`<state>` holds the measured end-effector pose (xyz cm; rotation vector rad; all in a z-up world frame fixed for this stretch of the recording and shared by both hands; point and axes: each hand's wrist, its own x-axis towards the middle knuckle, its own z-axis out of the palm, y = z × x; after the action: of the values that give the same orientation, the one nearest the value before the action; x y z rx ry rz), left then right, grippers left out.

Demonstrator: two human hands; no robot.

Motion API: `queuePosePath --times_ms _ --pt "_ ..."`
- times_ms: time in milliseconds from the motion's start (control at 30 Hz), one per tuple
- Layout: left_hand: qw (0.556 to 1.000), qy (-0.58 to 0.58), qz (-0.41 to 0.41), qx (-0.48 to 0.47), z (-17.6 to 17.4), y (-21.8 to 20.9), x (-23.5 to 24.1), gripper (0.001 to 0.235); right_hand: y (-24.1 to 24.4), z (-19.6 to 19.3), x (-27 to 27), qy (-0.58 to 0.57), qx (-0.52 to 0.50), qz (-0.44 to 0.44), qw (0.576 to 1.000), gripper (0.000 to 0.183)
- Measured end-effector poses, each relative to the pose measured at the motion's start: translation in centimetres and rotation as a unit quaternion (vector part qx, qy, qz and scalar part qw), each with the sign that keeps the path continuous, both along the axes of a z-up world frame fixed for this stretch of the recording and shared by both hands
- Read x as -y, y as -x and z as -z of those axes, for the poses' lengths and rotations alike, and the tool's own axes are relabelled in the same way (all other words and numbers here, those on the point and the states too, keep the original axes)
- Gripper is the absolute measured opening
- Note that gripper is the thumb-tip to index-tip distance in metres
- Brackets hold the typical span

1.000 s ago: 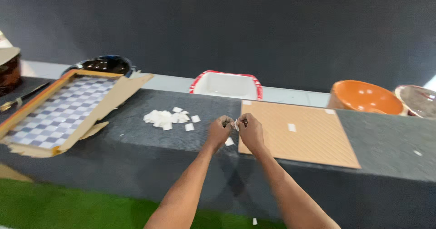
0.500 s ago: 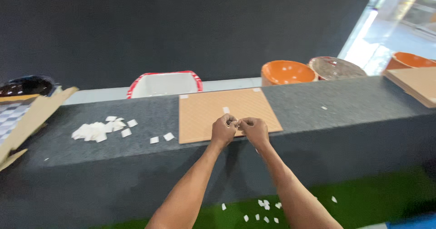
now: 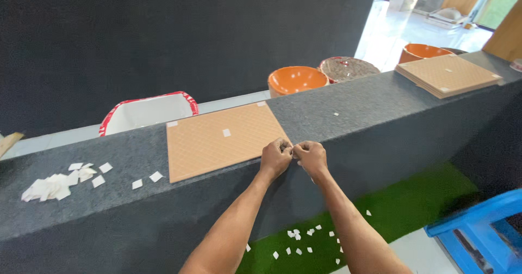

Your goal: The person picks up small white adhesive squares and sticks them onto the back of a large ceramic tile by hand.

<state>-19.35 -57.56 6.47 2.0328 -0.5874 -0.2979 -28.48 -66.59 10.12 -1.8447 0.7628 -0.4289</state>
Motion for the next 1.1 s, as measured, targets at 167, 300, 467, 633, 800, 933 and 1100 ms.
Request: queuePosePath --times_ms 167,300,467,633,800,933,1100 --pt "0.999 -0.011 0.000 -0.041 0.3 0.2 1.8 0.024 0.7 2.1 3.6 -0.048 0.029 0.069 0.996 0.030" --pt "0.997 -0.062 -0.027 -0.047 2.3 -1.6 3.9 0.027 2.0 2.3 5.6 -0.098 0.077 0.141 0.982 0.035" --pt "0.996 -0.078 -0.021 -0.047 2.5 -1.2 5.0 0.028 3.1 1.6 6.8 -0.102 0.092 0.171 0.976 0.033" --pt "0.996 -0.077 0.019 -0.030 1.2 0.3 5.9 0.026 2.4 2.4 7.7 -0.094 0.084 0.167 0.978 0.032" --pt "0.997 -0.070 0.015 -0.035 0.2 0.5 5.7 0.025 2.6 1.2 6.1 -0.101 0.087 0.162 0.978 0.030" --pt "0.997 -0.062 0.014 -0.045 0.0 -0.6 4.8 0.030 1.7 1.6 5.7 -0.095 0.075 0.125 0.985 0.029" --pt "0.997 -0.041 0.007 -0.060 1.8 -3.7 4.1 0.035 -1.4 3.8 5.4 -0.107 0.080 0.074 0.988 0.034"
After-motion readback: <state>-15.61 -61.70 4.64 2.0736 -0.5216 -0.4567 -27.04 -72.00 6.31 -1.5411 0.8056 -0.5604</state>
